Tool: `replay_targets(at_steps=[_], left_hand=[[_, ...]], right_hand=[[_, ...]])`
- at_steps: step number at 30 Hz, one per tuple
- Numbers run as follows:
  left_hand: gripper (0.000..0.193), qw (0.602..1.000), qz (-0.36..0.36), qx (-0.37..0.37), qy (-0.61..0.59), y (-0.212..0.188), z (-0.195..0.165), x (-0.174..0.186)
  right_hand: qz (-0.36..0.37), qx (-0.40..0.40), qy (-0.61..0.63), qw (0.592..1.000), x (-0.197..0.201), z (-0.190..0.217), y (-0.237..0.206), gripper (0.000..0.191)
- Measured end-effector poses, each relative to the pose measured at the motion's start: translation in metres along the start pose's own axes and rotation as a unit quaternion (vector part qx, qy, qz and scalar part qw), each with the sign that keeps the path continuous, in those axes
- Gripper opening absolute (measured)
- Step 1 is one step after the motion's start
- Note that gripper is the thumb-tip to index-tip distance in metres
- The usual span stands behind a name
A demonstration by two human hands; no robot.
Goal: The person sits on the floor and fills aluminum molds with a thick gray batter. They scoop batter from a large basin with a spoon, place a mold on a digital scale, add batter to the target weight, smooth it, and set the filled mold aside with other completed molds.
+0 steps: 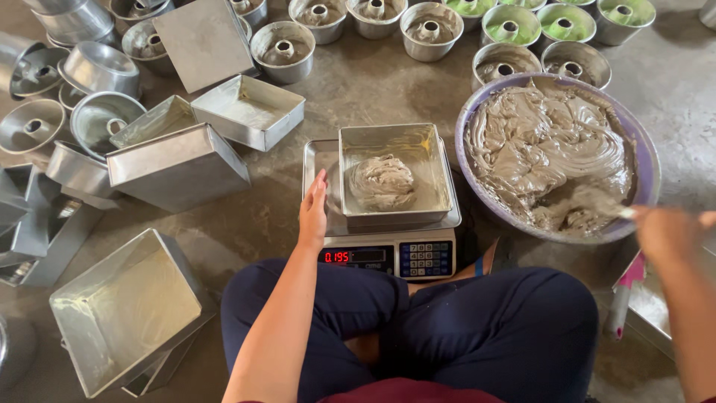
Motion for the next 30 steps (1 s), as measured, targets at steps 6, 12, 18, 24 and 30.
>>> replay_targets(at_steps=[6, 12, 18, 24, 30], left_hand=[[0.053, 1.000, -0.008, -0.007, -0.006, 0.002, -0.002, 0.001], [0.054, 1.000, 0.001, -0.020, -0.021, -0.001, -0.006, -0.001], [0.054, 0.998, 0.000, -0.004, -0.070, -0.003, -0.005, 0.001], [0.057, 0.998, -0.007, 0.024, -0.061, -0.007, -0.002, -0.001], [0.058, 0.998, -0.004, 0.009, -0.057, -0.009, -0.002, -0.001]], right_hand=[[0.126, -0.004, 0.167, 0.978, -0.025, 0.050, -0.023, 0.030], [0.268, -0.233, 0.464, 0.811, -0.049, 0.112, -0.027, 0.039], [0.114, -0.156, 0.789, 0.584, 0.024, 0.217, 0.023, 0.028], [-0.043, -0.047, 0.716, 0.696, 0.132, 0.287, -0.004, 0.026], [-0.124, 0.038, 0.542, 0.830, 0.172, 0.335, -0.035, 0.023]])
Point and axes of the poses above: each hand's wrist, its own y-axis towards the middle knuckle, its own x-axis out of the back of the hand, z = x × y, the point moved 10 cm from there along y, towards the middle knuckle, and after that the axes turned 5 degrees about -y, right-handed, at the moved point
